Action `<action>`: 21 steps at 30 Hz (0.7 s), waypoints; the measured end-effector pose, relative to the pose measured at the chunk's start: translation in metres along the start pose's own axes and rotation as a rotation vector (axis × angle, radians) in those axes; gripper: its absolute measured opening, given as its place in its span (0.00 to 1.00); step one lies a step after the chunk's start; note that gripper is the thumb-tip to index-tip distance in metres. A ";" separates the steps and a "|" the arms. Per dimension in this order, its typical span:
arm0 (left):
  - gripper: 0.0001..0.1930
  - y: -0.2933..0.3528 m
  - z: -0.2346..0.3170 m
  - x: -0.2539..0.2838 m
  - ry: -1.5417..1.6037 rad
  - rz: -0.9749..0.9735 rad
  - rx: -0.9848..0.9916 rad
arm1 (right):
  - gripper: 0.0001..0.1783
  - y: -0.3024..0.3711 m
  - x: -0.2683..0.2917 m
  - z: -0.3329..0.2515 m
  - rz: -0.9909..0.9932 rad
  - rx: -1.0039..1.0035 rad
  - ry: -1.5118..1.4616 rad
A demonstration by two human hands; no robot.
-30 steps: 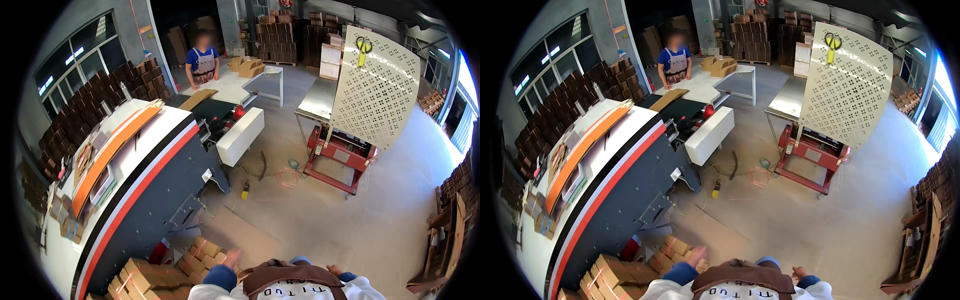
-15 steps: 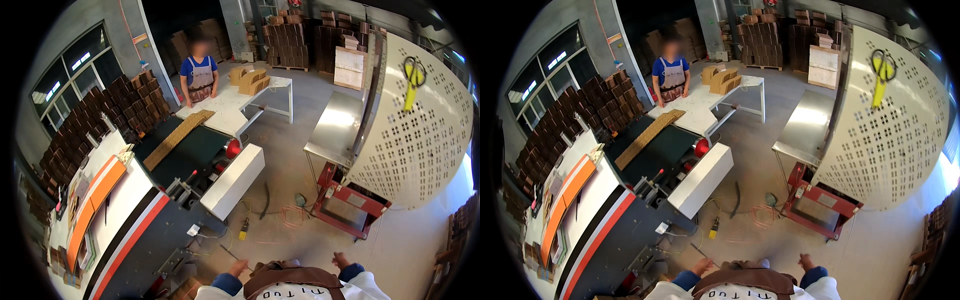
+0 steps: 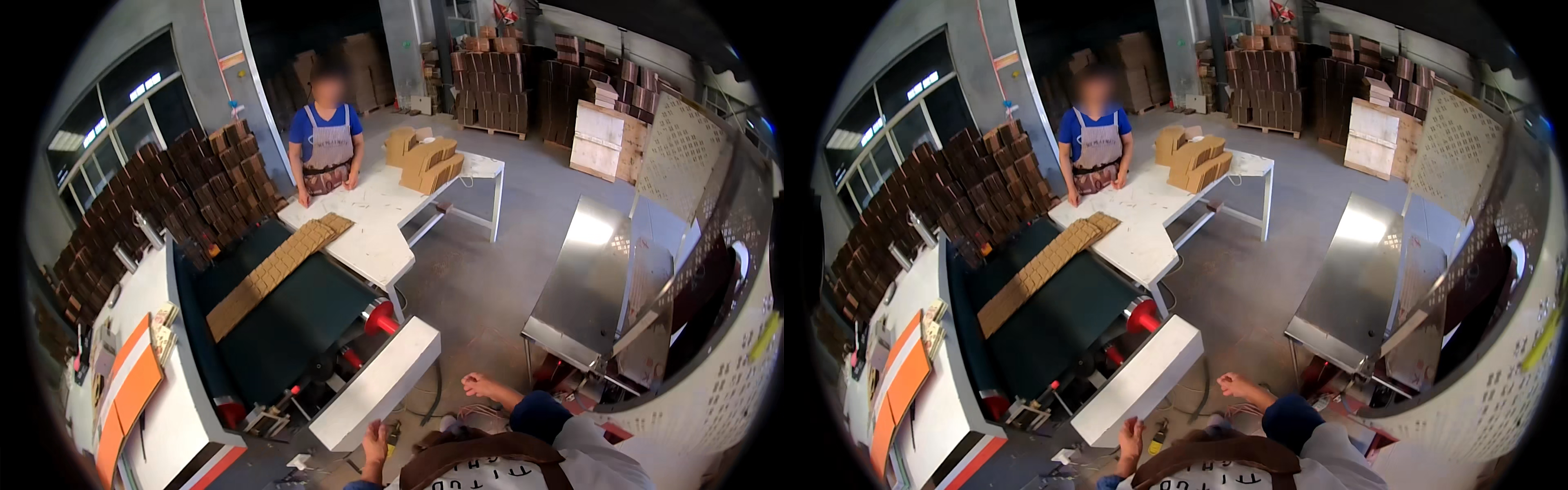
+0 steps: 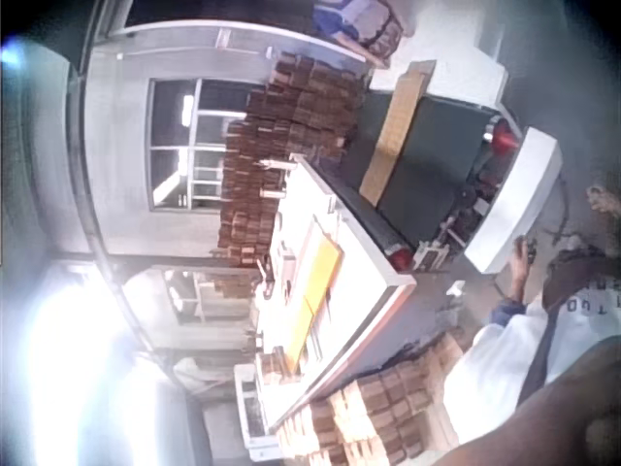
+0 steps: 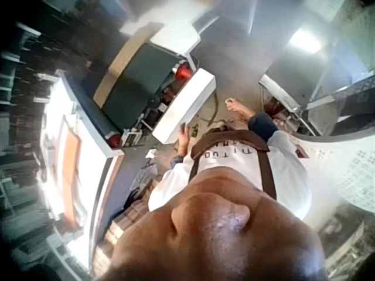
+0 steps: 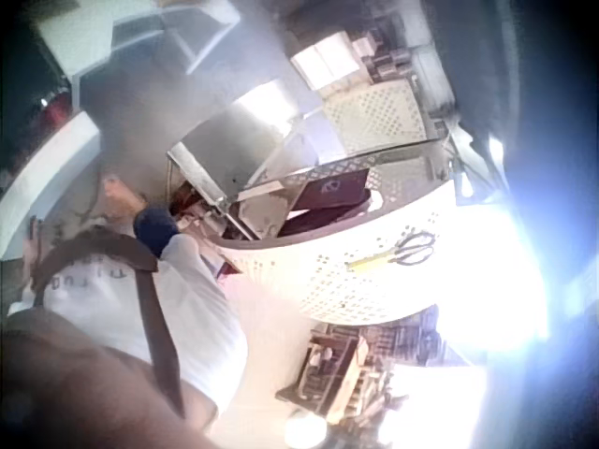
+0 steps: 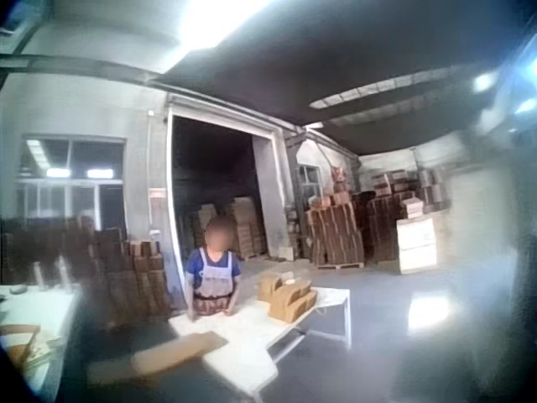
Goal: The person stacks flat cardboard pieces, places them into a strapping machine, and secures them with pink plastic straps. The person then removes the bundled cardboard and stacks it with other finished bundles.
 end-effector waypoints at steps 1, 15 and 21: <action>0.17 -0.028 0.010 -0.015 0.025 -0.018 -0.013 | 0.20 -0.005 0.012 -0.013 0.004 -0.011 0.033; 0.19 -0.111 -0.010 -0.069 -0.156 0.297 0.232 | 0.21 -0.200 0.208 -0.069 -0.018 -0.178 0.151; 0.26 -0.207 0.091 -0.142 -0.287 0.358 0.368 | 0.18 -0.347 0.315 -0.101 0.082 -0.106 0.517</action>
Point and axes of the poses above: each hand's wrist, its own y-axis away from the middle knuckle, its own x-axis out of the back of the hand, z = x × y, the point moved 2 cm from there along -y, towards the middle knuckle, and after that the axes turned 13 degrees about -x, right-handed, at the moved point
